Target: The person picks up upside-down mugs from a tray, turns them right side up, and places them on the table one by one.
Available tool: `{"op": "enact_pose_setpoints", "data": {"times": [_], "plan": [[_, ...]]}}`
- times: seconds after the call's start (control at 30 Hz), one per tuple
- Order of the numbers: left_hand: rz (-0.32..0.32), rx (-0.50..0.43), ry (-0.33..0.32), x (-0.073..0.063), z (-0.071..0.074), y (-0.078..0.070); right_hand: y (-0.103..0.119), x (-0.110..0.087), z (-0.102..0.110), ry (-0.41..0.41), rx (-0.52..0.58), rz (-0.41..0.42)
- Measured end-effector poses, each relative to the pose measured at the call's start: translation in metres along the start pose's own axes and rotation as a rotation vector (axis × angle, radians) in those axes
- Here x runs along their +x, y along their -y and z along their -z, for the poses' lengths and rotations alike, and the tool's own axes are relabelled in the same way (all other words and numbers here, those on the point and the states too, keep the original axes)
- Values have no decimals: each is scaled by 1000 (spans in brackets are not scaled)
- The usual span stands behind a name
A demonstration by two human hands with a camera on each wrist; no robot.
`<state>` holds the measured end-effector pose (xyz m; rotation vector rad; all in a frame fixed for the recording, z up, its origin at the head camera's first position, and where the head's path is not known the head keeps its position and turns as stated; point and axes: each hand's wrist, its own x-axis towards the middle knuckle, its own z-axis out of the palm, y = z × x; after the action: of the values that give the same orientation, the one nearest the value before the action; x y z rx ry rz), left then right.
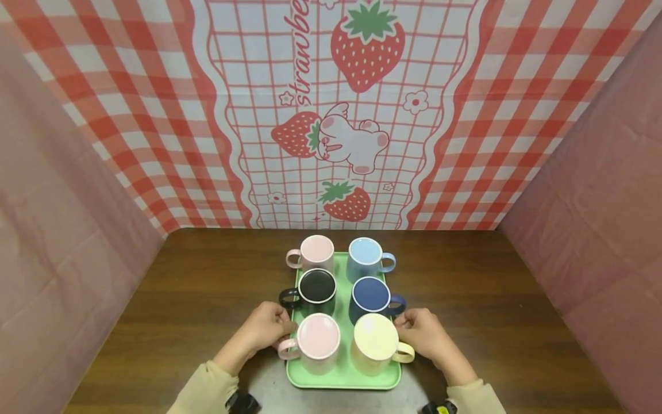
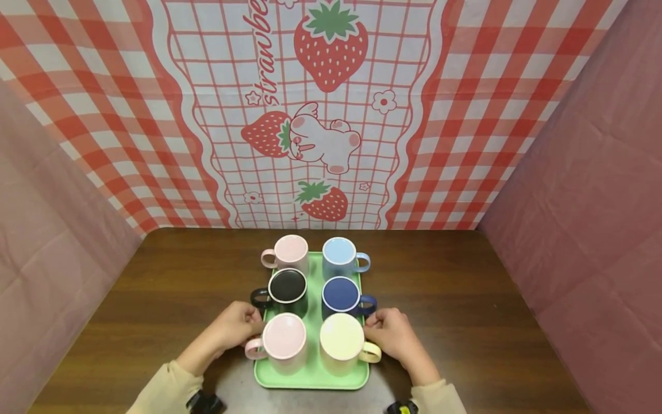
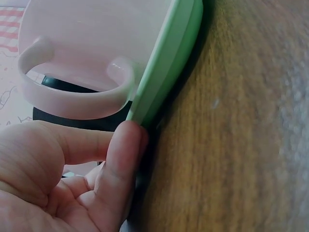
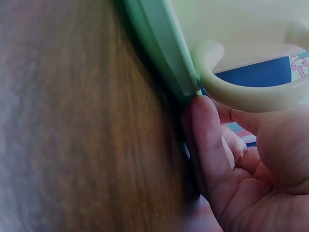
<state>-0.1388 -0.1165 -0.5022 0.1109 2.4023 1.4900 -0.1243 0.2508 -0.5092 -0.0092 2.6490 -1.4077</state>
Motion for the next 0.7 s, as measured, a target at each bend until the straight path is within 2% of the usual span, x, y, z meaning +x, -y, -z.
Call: {"op": "enact_pose_setpoints", "data": {"times": [0.2,0.47,0.7], "plan": [[-4,-12,15,1,1,1,-2,1,0,5,-2,-11],[24,-35,33,-3,-1,7,-3,-3,-3,7,-6,-25],[10,-44,34,6,3,3,-3,4,1,8,-8,-12]]}}
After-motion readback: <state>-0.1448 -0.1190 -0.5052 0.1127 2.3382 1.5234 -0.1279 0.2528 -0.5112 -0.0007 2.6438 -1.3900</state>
